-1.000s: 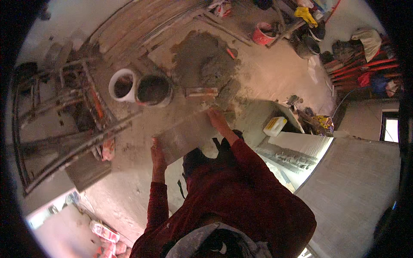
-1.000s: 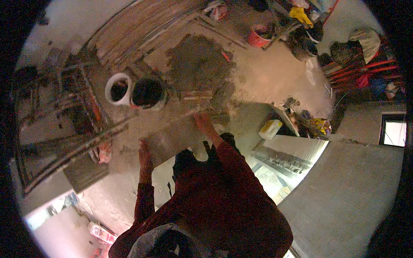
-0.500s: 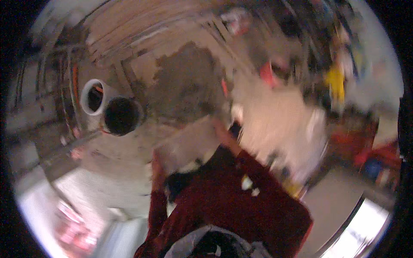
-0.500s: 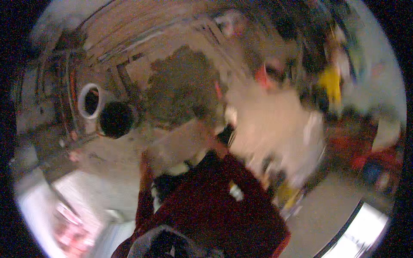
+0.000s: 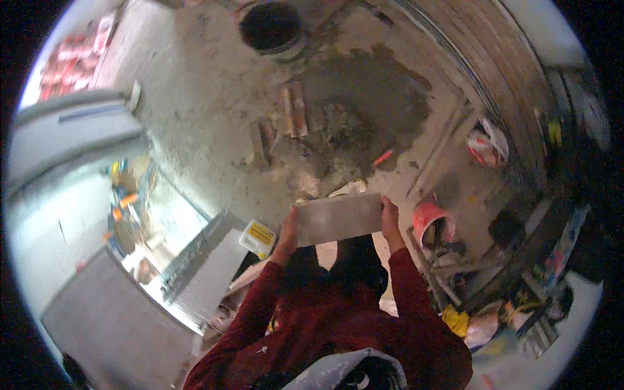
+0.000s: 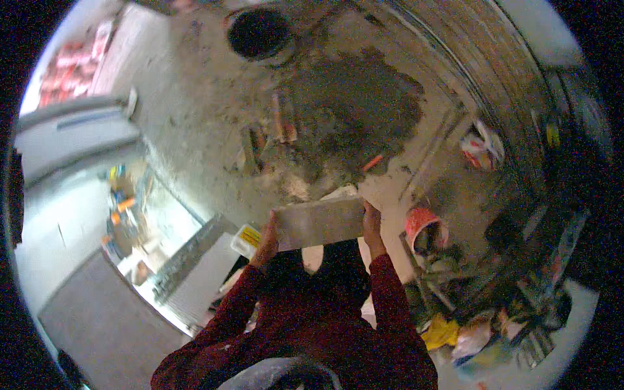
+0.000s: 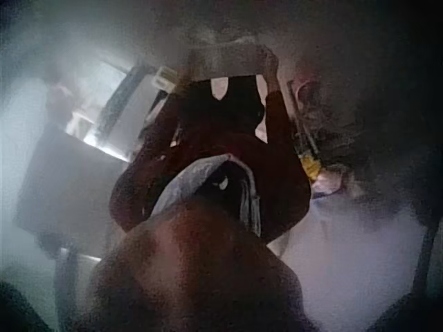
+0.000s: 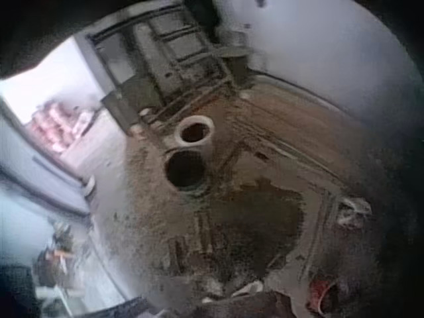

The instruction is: The person wipes a tiled wall with a yellow sponge, then picks up a white tile and applies adhesive to its back using a notched trowel. The person spreads the adhesive evenly across the tile surface.

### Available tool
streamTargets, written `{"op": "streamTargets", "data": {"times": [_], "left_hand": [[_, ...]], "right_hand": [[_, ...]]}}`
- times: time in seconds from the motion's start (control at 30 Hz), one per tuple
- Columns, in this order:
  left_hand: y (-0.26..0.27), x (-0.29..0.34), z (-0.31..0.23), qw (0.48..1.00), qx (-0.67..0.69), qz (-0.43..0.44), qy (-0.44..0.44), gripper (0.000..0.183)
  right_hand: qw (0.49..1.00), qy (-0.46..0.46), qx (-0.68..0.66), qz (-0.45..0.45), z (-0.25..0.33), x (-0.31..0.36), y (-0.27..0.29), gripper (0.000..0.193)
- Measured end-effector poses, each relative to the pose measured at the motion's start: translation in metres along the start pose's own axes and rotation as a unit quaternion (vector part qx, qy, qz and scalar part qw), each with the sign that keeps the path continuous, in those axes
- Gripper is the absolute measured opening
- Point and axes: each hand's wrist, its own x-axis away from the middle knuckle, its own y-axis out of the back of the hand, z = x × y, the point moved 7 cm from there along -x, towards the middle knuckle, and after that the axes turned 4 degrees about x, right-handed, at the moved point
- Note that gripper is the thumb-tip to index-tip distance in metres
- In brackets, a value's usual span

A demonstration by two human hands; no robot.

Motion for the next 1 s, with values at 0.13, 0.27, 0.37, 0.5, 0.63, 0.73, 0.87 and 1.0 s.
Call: {"op": "streamTargets", "data": {"times": [0.13,0.27,0.37,0.5,0.63,0.73,0.87,1.0], "left_hand": [[0.059,-0.011,0.057,0.997,-0.010,-0.081,-0.004,0.074],[0.099,-0.037,0.080,0.983,-0.078,-0.156,-0.056,0.077],[0.147,-0.107,0.124,0.960,-0.120,-0.250,-0.021,0.076],[0.201,-0.223,0.187,0.956,-0.090,-0.276,-0.046,0.075],[0.275,-0.329,0.314,0.955,0.000,-0.281,-0.089,0.075],[0.312,-0.379,0.369,0.960,-0.032,-0.277,0.002,0.072],[0.274,-0.397,0.350,0.947,-0.144,-0.288,-0.009,0.075],[0.305,-0.410,0.369,0.938,-0.120,-0.326,0.000,0.078]], "right_hand": [[0.982,0.066,0.177,-0.001,-0.040,-0.028,-0.020,0.044],[0.952,0.062,0.288,0.080,-0.050,-0.063,-0.080,0.046],[0.870,0.190,0.428,0.150,-0.143,-0.144,-0.120,0.050],[0.859,0.008,0.451,0.240,-0.263,-0.249,-0.158,0.043],[0.637,0.229,0.629,0.382,-0.323,-0.293,-0.223,0.029],[0.503,0.371,0.644,0.441,-0.366,-0.312,-0.249,0.026],[0.545,0.292,0.637,0.461,-0.403,-0.358,-0.210,0.026],[0.603,0.159,0.596,0.506,-0.382,-0.353,-0.226,0.032]]}}
